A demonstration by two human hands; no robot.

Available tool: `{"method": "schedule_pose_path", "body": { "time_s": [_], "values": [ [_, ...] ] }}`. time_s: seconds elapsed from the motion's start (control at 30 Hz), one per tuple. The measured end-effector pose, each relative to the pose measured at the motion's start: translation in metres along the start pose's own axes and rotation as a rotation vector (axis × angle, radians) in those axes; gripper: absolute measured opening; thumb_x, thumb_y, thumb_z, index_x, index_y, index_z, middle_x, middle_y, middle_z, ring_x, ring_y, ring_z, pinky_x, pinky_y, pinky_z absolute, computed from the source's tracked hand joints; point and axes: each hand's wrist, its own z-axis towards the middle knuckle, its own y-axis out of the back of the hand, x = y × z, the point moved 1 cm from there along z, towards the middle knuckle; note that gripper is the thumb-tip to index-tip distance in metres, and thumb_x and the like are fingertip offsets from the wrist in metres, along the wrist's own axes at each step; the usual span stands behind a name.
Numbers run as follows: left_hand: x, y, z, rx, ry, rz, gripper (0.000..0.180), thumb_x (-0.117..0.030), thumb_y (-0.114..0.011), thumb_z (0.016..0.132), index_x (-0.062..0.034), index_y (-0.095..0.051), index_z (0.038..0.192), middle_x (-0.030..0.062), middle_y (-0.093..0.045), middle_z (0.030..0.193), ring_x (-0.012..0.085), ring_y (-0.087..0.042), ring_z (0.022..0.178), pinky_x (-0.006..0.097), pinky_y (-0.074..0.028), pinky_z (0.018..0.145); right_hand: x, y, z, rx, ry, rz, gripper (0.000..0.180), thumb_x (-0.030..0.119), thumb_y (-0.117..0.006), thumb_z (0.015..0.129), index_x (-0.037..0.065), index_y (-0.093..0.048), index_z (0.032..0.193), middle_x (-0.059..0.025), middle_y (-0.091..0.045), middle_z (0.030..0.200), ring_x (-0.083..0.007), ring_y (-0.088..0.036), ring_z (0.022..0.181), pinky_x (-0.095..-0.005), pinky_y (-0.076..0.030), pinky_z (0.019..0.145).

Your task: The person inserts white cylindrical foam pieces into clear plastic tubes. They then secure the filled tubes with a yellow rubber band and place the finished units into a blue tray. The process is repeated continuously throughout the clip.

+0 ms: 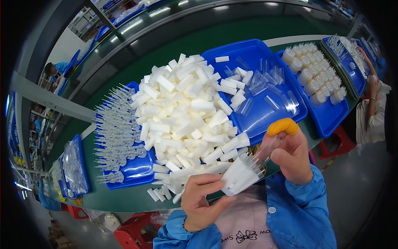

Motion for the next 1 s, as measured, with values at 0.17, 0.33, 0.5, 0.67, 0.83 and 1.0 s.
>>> {"method": "schedule_pose_path", "body": {
  "time_s": [0.17, 0.33, 0.5, 0.67, 0.83, 1.0],
  "values": [
    [-0.006, -0.001, 0.003, 0.033, -0.043, 0.134, 0.045, -0.004, -0.082, 0.061, -0.0009, -0.062, 0.101, 0.014, -0.054, 0.1, 0.0222, -0.055, 0.092, 0.033, -0.044, 0.081, -0.001, -0.006, -0.007, -0.013, 0.004, -0.053, 0.04, -0.006, -0.063, 0.077, -0.003, -0.046, 0.113, -0.0138, -0.06, 0.097, -0.0229, -0.065, 0.09, -0.0331, -0.051, 0.082],
    [-0.017, -0.005, 0.015, 0.174, -0.031, 0.305, 0.051, -0.007, -0.08, 0.065, -0.0003, -0.061, 0.112, 0.0128, -0.051, 0.1, 0.0214, -0.054, 0.087, 0.031, -0.044, 0.076, -0.004, -0.01, -0.009, -0.031, 0.13, -0.162, 0.04, -0.004, -0.067, 0.077, -0.004, -0.048, 0.112, -0.0146, -0.061, 0.098, -0.0237, -0.065, 0.092, -0.0333, -0.05, 0.083],
    [-0.012, -0.004, 0.017, 0.255, -0.067, 0.276, 0.047, -0.005, -0.077, 0.068, -0.0003, -0.063, 0.112, 0.0127, -0.048, 0.102, 0.022, -0.053, 0.087, 0.032, -0.045, 0.076, -0.004, -0.004, -0.005, 0.014, 0.118, -0.148, 0.04, -0.003, -0.068, 0.077, -0.004, -0.049, 0.112, -0.015, -0.061, 0.099, -0.0218, -0.064, 0.091, -0.0325, -0.05, 0.082],
    [-0.008, -0.002, 0.021, 0.312, -0.111, 0.276, 0.044, -0.004, -0.077, 0.067, -0.0025, -0.065, 0.11, 0.0122, -0.047, 0.102, 0.0223, -0.051, 0.09, 0.032, -0.045, 0.077, -0.004, -0.004, -0.005, 0.013, 0.081, -0.149, 0.041, -0.002, -0.069, 0.077, -0.004, -0.05, 0.113, -0.014, -0.061, 0.099, -0.0203, -0.063, 0.09, -0.0318, -0.049, 0.083],
    [-0.005, -0.004, 0.019, 0.318, -0.115, 0.221, 0.044, -0.003, -0.077, 0.066, -0.003, -0.064, 0.109, 0.0119, -0.047, 0.102, 0.0229, -0.05, 0.093, 0.033, -0.044, 0.08, -0.006, -0.005, -0.009, 0.046, 0.159, -0.162, 0.039, -0.004, -0.068, 0.077, -0.004, -0.052, 0.113, -0.0125, -0.06, 0.103, -0.0193, -0.061, 0.093, -0.0305, -0.047, 0.085],
    [-0.011, -0.007, 0.016, 0.021, -0.033, 0.114, 0.043, -0.002, -0.078, 0.065, -0.001, -0.064, 0.105, 0.0131, -0.051, 0.107, 0.0216, -0.054, 0.094, 0.031, -0.046, 0.079, 0.005, 0.003, -0.002, 0.086, 0.276, -0.395, 0.034, 0.0, -0.069, 0.074, -0.002, -0.057, 0.105, -0.0122, -0.059, 0.105, -0.0219, -0.055, 0.101, -0.0348, -0.043, 0.088]
  ]
}}
